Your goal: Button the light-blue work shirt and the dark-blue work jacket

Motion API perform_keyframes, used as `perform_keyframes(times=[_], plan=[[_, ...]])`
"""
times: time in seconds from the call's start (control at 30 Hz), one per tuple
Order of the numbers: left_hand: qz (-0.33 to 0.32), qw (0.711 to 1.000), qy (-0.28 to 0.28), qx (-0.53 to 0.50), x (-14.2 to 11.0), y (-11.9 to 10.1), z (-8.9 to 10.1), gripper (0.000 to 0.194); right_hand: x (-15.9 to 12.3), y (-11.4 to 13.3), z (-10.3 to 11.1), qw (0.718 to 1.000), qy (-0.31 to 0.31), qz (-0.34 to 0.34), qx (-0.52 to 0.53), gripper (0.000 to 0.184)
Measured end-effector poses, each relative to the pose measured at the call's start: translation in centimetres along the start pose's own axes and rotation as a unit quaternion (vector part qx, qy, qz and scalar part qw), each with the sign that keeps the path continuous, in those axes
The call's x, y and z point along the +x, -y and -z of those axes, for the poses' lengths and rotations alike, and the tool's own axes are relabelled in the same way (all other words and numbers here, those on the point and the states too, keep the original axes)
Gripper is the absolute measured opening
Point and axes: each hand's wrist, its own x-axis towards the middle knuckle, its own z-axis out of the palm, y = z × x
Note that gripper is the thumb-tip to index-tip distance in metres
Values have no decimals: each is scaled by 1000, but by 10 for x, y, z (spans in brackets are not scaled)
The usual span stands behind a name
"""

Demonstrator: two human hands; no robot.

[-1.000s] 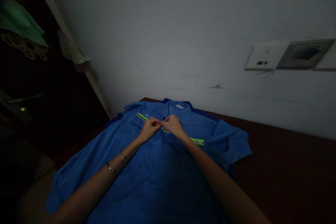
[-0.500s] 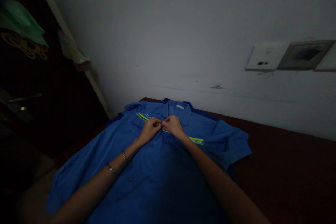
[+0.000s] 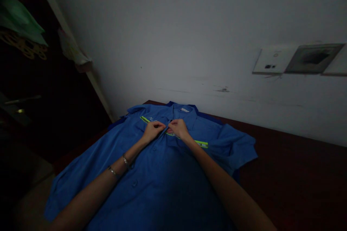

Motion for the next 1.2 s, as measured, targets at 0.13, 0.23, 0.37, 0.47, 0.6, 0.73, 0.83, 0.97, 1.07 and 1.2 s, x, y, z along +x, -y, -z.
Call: perform_keyframes(times=[0.13, 0.23, 0.37, 0.47, 0.6, 0.73, 0.83, 0.97, 1.07, 1.2], plan=[[19, 999, -5, -26, 2, 4, 1, 14, -1, 1, -1, 999, -2, -11, 32, 14], [37, 999, 8, -34, 2, 5, 2, 15, -1, 0, -1, 999, 1, -10, 31, 12], [57, 997, 31, -44, 0, 4, 2, 19, 0, -2, 0, 1000, 5, 22, -19, 9], [62, 996, 46, -54, 0, 3, 3, 19, 0, -3, 2, 996, 6, 57, -71, 7], [79, 992, 78, -63, 0, 4, 6, 19, 1, -3, 3, 991, 2, 66, -117, 5], [58, 993, 89, -42, 2, 6, 6, 16, 1, -5, 4, 987, 13, 77, -141, 4], [12, 998, 58, -7, 1, 5, 2, 11, 2, -8, 3, 982, -5, 85, -168, 5], [-35, 998, 14, 40, -2, 1, -3, 10, 3, -10, 2, 977, -26, 99, -185, 10], [-43, 998, 3, 52, -5, -1, -4, 10, 2, -9, 1, 982, -21, 97, -159, 9], [-51, 997, -6, 52, -5, -2, -3, 11, -3, -4, 0, 988, -17, 84, -127, 11]])
